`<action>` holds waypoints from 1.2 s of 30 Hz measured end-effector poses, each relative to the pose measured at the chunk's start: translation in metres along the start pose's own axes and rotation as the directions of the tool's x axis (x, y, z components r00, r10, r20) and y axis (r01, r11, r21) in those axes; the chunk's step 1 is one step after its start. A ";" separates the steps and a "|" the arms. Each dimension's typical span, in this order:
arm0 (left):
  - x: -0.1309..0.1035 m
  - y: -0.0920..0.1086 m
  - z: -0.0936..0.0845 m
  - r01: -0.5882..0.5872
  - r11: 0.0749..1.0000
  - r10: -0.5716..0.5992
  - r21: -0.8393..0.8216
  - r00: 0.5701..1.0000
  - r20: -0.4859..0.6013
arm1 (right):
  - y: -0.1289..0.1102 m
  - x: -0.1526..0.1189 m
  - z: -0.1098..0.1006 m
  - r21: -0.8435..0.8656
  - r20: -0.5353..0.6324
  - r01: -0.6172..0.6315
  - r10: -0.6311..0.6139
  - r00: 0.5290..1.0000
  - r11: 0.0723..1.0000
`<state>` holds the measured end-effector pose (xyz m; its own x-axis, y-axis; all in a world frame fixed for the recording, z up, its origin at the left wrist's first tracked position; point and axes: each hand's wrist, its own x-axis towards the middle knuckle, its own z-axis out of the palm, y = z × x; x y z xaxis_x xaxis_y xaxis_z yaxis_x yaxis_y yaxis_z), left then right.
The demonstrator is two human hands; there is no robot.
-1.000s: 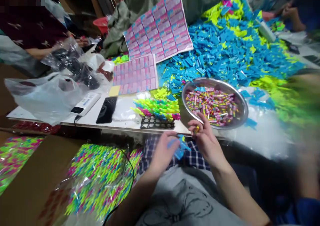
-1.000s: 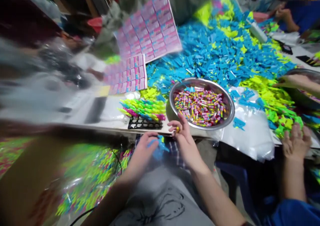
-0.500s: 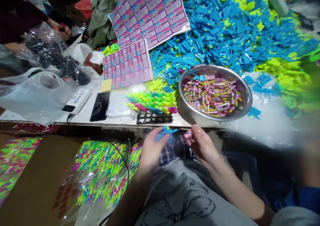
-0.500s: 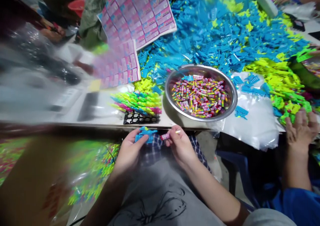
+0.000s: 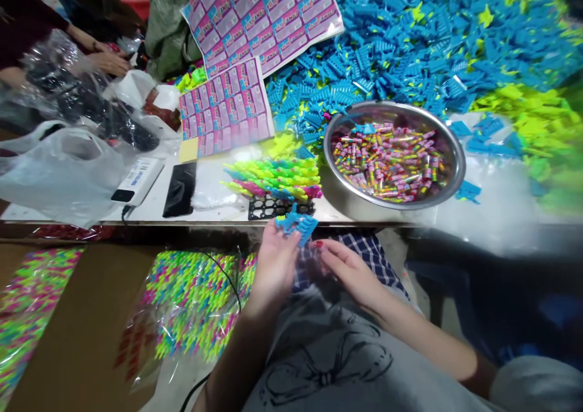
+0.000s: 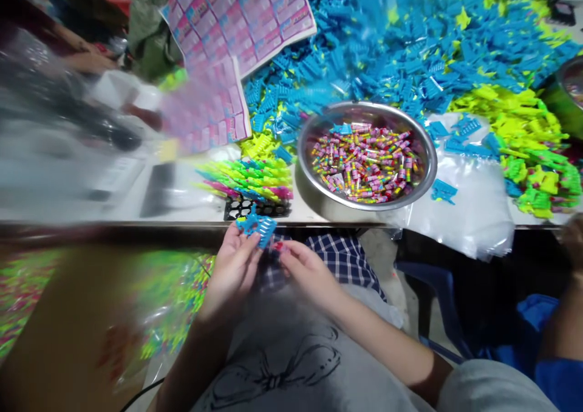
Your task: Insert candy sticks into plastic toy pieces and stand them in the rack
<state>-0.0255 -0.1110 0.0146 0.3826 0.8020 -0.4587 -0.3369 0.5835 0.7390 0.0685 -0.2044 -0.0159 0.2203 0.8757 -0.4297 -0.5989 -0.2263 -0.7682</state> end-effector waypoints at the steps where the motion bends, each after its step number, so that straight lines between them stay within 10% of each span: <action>1: 0.000 -0.001 0.000 -0.015 1.000 0.015 0.012 1.000 0.001 | -0.001 0.000 0.002 -0.025 -0.008 0.019 -0.019 1.000 1.000; 25: 0.003 -0.004 -0.021 -0.085 0.879 0.017 0.470 0.989 0.147 | -0.026 0.009 -0.018 -0.366 0.194 0.053 0.021 0.981 0.929; 36: 0.014 -0.023 -0.032 -0.103 0.958 0.081 0.267 0.992 0.092 | -0.017 0.001 -0.007 -0.698 0.083 0.331 -0.388 0.918 0.635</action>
<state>-0.0402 -0.1087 -0.0246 0.4315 0.8314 -0.3501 -0.1329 0.4424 0.8869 0.0841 -0.2026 -0.0063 0.3707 0.9270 -0.0574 0.2303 -0.1516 -0.9612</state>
